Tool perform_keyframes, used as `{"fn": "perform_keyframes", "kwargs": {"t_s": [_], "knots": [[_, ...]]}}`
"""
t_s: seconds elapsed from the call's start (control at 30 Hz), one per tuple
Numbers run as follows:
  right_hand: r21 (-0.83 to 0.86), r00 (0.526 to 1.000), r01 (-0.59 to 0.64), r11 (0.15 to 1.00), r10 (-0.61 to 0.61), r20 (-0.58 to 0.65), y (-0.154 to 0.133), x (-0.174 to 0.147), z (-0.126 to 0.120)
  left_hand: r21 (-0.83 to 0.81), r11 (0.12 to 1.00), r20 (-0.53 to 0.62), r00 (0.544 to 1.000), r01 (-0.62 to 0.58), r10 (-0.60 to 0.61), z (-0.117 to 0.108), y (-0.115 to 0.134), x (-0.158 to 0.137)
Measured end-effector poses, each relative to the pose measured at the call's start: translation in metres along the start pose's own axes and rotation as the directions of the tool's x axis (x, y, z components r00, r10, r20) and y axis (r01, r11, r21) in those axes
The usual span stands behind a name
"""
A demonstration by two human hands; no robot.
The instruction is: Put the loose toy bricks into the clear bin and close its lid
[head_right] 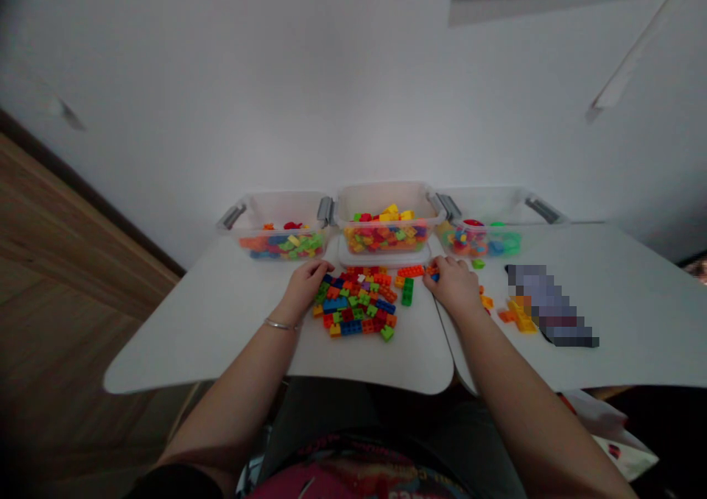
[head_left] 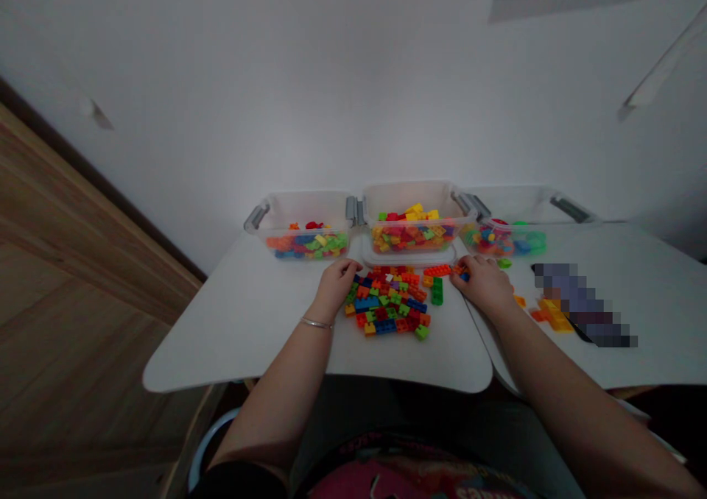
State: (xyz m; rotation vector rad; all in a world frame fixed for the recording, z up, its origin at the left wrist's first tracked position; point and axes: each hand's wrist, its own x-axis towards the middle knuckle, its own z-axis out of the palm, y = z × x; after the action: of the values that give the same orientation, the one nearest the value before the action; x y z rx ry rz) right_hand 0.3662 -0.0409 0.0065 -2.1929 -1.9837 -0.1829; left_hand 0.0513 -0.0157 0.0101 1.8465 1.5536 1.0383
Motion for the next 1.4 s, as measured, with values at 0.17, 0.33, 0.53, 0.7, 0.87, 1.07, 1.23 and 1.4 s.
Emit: {"fn": "perform_keyframes", "kwargs": {"t_s": [0.17,0.33,0.53,0.7,0.87,1.07,1.23,1.4], "knots": [[0.049,0.999,-0.009,0.999,0.011,-0.045,0.006,0.003,0.002,-0.012,1.000,0.012,1.000,0.003,-0.003,0.000,0.001,0.000],[0.249,0.976,0.039,0.968,0.017,-0.218,0.002,0.001,-0.004,-0.022,1.000,0.003,1.000,0.012,-0.011,0.001,0.001,0.000],[0.409,0.940,0.310,0.859,-0.212,-0.268,-0.036,-0.007,-0.016,-0.006,1.000,0.002,1.000,0.002,-0.002,0.002,-0.001,0.002],[0.357,0.924,0.379,0.854,-0.323,-0.206,-0.066,-0.010,-0.011,0.001,1.000,0.007,1.000,0.003,-0.003,0.001,-0.001,0.003],[0.319,0.919,0.393,0.863,-0.353,-0.176,-0.074,-0.010,-0.004,-0.010,1.000,0.011,1.000,0.001,0.000,0.000,0.002,0.001],[0.317,0.924,0.372,0.872,-0.314,-0.220,-0.063,-0.015,-0.005,-0.008,1.000,0.016,1.000,0.006,-0.006,0.001,0.000,0.002],[0.237,0.947,0.295,0.926,-0.250,-0.203,-0.037,-0.024,-0.011,-0.011,1.000,0.016,1.000,0.008,-0.007,0.001,-0.002,0.002],[0.035,0.971,0.001,0.999,0.008,-0.237,-0.004,-0.051,-0.011,-0.017,1.000,0.007,1.000,0.007,-0.007,0.001,-0.001,0.002]]}}
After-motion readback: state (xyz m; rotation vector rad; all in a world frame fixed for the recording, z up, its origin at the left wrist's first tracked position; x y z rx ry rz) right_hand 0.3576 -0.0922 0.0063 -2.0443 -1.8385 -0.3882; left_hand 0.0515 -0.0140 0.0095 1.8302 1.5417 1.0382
